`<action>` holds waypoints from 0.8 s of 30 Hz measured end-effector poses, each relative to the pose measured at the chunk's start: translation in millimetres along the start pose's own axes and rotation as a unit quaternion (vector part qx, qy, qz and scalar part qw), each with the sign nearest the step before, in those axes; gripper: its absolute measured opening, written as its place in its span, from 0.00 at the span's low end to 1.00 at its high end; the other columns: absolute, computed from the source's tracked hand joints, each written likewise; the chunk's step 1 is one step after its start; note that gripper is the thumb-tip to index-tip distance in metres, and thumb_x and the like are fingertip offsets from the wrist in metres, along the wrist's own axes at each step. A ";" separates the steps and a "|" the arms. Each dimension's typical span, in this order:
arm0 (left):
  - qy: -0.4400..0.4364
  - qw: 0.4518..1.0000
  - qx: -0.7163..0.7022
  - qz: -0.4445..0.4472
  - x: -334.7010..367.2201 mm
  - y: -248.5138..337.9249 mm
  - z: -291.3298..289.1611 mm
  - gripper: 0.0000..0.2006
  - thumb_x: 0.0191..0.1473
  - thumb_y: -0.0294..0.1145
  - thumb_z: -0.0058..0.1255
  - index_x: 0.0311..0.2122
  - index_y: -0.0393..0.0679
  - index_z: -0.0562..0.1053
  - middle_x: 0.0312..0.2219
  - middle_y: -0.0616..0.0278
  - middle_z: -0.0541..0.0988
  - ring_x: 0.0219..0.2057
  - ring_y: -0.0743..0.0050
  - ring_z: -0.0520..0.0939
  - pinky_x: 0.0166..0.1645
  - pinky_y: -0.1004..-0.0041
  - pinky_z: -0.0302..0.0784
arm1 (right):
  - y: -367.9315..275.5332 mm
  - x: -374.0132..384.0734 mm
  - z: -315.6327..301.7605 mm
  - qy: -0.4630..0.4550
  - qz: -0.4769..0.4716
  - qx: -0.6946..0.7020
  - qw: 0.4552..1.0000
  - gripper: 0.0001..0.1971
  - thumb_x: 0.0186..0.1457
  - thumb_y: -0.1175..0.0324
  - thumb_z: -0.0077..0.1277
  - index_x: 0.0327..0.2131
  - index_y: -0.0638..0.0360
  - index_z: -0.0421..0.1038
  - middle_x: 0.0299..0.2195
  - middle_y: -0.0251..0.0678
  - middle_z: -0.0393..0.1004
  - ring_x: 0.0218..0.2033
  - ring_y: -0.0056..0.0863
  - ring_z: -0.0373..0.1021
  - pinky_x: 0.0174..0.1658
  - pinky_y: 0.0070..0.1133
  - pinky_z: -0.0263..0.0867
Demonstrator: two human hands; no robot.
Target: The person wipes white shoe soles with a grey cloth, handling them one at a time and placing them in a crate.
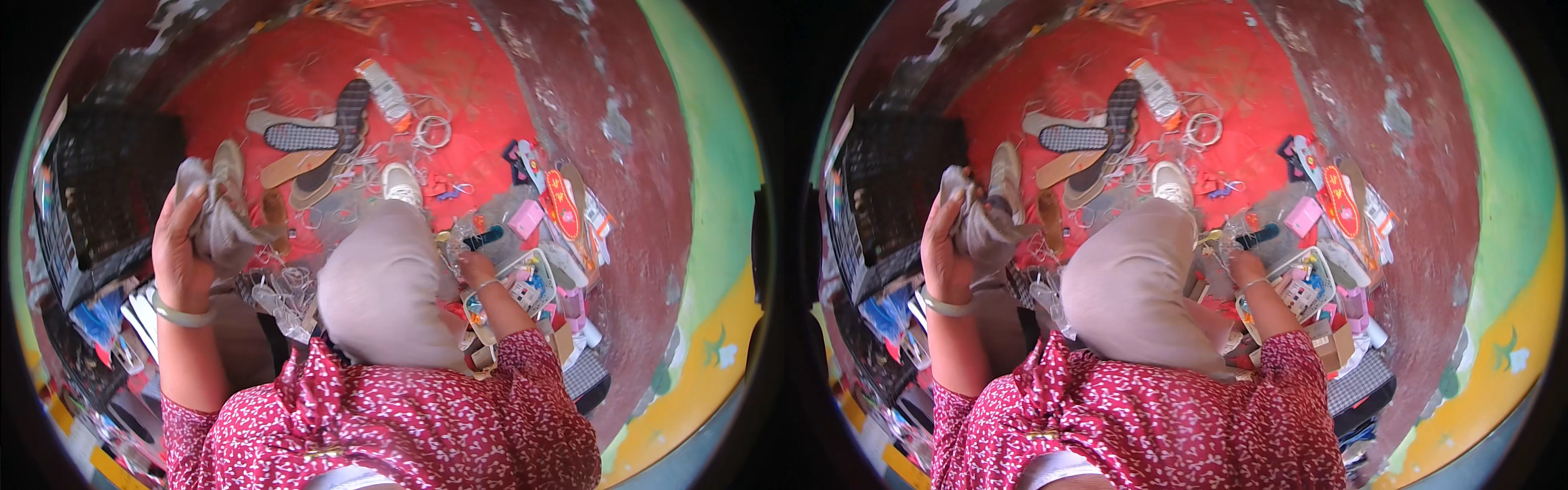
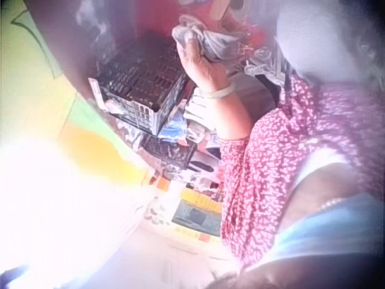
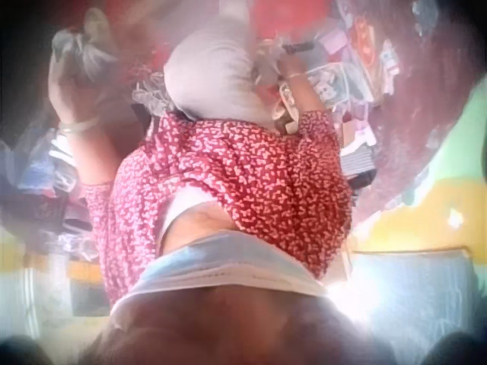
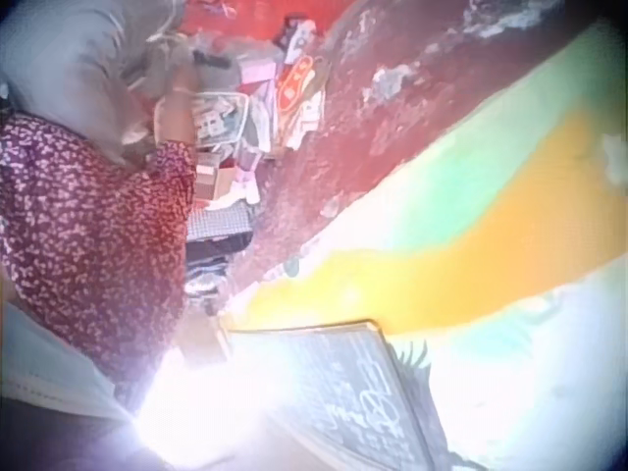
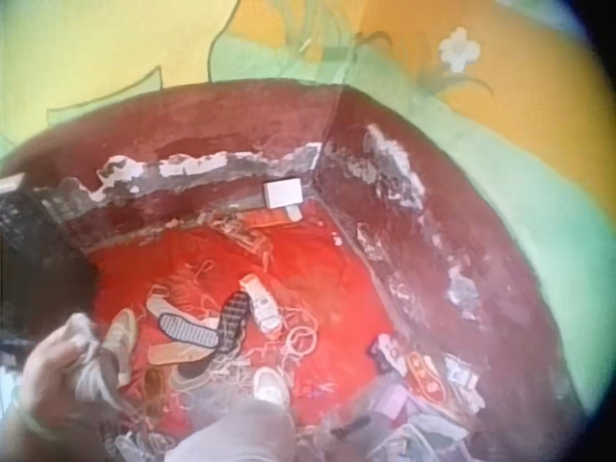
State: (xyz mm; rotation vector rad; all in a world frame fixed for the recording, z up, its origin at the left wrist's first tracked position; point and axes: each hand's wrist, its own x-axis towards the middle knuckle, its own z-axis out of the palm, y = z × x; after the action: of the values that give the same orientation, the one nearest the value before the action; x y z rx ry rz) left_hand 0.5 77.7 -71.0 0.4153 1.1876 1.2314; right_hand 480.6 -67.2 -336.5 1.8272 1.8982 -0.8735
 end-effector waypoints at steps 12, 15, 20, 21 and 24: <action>0.080 0.996 0.043 -0.023 5.0 -28.3 -27.3 0.12 0.53 0.25 0.42 0.43 0.37 0.68 0.33 0.58 0.76 0.32 0.71 0.78 0.39 0.73 0.75 | -107.3 -25.3 55.6 -0.168 -0.076 0.068 0.981 0.14 0.44 0.67 0.52 0.36 0.62 0.69 0.30 0.44 0.72 0.33 0.37 0.69 0.35 0.27 0.65; 0.107 0.994 0.012 -0.011 -0.4 -26.0 -17.9 0.13 0.52 0.25 0.44 0.44 0.36 0.68 0.33 0.59 0.76 0.32 0.72 0.78 0.38 0.74 0.75 | -98.7 -34.7 25.9 -0.153 -0.087 0.056 0.983 0.12 0.44 0.69 0.52 0.35 0.61 0.69 0.29 0.41 0.72 0.32 0.33 0.68 0.35 0.25 0.64; 0.076 0.997 -0.005 -0.008 3.3 -14.8 -19.0 0.16 0.52 0.25 0.45 0.47 0.34 0.66 0.32 0.55 0.76 0.31 0.69 0.78 0.37 0.72 0.77 | -93.0 -53.2 -31.5 -0.104 -0.071 0.059 0.990 0.09 0.45 0.71 0.51 0.33 0.60 0.70 0.28 0.36 0.71 0.30 0.28 0.68 0.34 0.22 0.64; 0.070 0.998 -0.005 -0.010 0.5 -12.8 -21.1 0.16 0.52 0.25 0.46 0.48 0.34 0.66 0.32 0.55 0.76 0.30 0.68 0.78 0.37 0.72 0.77 | -94.3 -55.0 -34.6 -0.104 -0.071 0.059 0.990 0.08 0.45 0.71 0.51 0.32 0.60 0.70 0.27 0.35 0.71 0.30 0.26 0.67 0.34 0.21 0.63; 0.063 0.998 -0.019 -0.008 -2.7 -8.5 -17.2 0.17 0.52 0.26 0.46 0.48 0.34 0.66 0.31 0.55 0.76 0.30 0.68 0.79 0.37 0.73 0.77 | -85.8 -55.6 -29.1 -0.103 -0.066 0.062 0.991 0.06 0.46 0.72 0.51 0.31 0.59 0.71 0.27 0.32 0.71 0.29 0.23 0.67 0.33 0.20 0.63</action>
State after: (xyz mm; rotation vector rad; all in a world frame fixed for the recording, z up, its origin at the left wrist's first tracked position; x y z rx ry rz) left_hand -9.7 66.7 -83.2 0.3019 1.2698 1.2790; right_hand 406.1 -87.9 -263.4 1.6210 1.8858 -1.1996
